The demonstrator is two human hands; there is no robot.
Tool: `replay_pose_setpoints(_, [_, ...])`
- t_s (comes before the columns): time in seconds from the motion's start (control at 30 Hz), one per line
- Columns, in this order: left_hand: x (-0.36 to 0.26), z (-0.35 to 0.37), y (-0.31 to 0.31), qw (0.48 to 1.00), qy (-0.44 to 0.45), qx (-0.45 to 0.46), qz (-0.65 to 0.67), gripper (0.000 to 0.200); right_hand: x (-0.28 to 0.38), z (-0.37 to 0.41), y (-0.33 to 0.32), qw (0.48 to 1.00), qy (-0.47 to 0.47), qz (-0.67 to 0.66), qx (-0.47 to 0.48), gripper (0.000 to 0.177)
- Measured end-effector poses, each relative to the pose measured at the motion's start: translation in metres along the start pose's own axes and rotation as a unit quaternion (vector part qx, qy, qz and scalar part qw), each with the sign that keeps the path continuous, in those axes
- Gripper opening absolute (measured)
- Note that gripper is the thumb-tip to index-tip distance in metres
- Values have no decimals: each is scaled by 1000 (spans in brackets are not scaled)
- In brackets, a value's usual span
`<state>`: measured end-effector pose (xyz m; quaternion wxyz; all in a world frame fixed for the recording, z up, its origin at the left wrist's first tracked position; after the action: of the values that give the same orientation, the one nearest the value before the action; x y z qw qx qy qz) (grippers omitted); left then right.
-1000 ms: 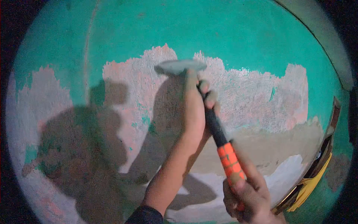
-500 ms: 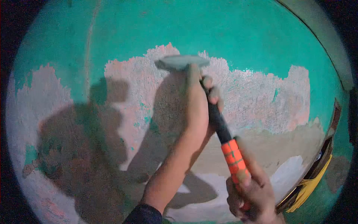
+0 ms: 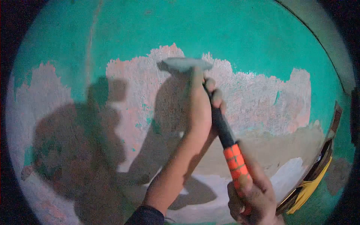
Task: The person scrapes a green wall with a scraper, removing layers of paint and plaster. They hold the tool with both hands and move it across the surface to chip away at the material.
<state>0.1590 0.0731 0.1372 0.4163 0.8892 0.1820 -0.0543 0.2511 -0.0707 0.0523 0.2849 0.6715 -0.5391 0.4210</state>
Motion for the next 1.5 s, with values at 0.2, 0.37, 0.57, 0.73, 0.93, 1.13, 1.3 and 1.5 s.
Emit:
replay_pose_setpoints(0.2, [2, 12, -7, 999, -32, -17, -34, 30, 0, 9, 1, 1000, 10, -6, -6, 54])
replay_pose_setpoints(0.37, [-5, -3, 5, 1000, 10, -5, -13, 31, 6, -3, 0, 1000, 6, -1, -24, 57])
replay_pose_setpoints(0.57, [-4, 7, 1, 1000, -12, 24, -15, 28, 8, 3, 6, 1000, 21, -6, -21, 57])
replay_pose_setpoints(0.73, [-10, -14, 13, 999, 21, 14, -21, 29, 2, -9, 1, 994, 68, -50, -67, 65])
replay_pose_setpoints(0.93, [-6, 5, -1, 999, -34, -16, -25, 28, 11, 5, 8, 999, 18, -25, -15, 56])
replay_pose_setpoints(1.13, [-5, 7, -7, 1000, -17, -16, -12, 28, -7, 10, 2, 997, 58, 21, -49, 56])
replay_pose_setpoints(1.3, [-11, 0, 6, 999, -3, 10, -40, 35, 8, 1, 7, 1000, 22, -8, -17, 59])
replay_pose_setpoints(1.5, [-8, 8, -4, 1000, -10, -3, -8, 23, 3, 6, 11, 1000, 11, -7, -17, 58])
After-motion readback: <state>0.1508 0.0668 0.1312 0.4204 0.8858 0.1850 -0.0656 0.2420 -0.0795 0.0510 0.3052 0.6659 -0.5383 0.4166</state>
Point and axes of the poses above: each hand's wrist, its own z-axis away from the middle knuckle, its own y-axis out of the palm, x = y × z, the point moved 6 cm from there along -z, towards the middle knuckle, and after that the axes turned 13 degrees about z, right-handed, at the moved point
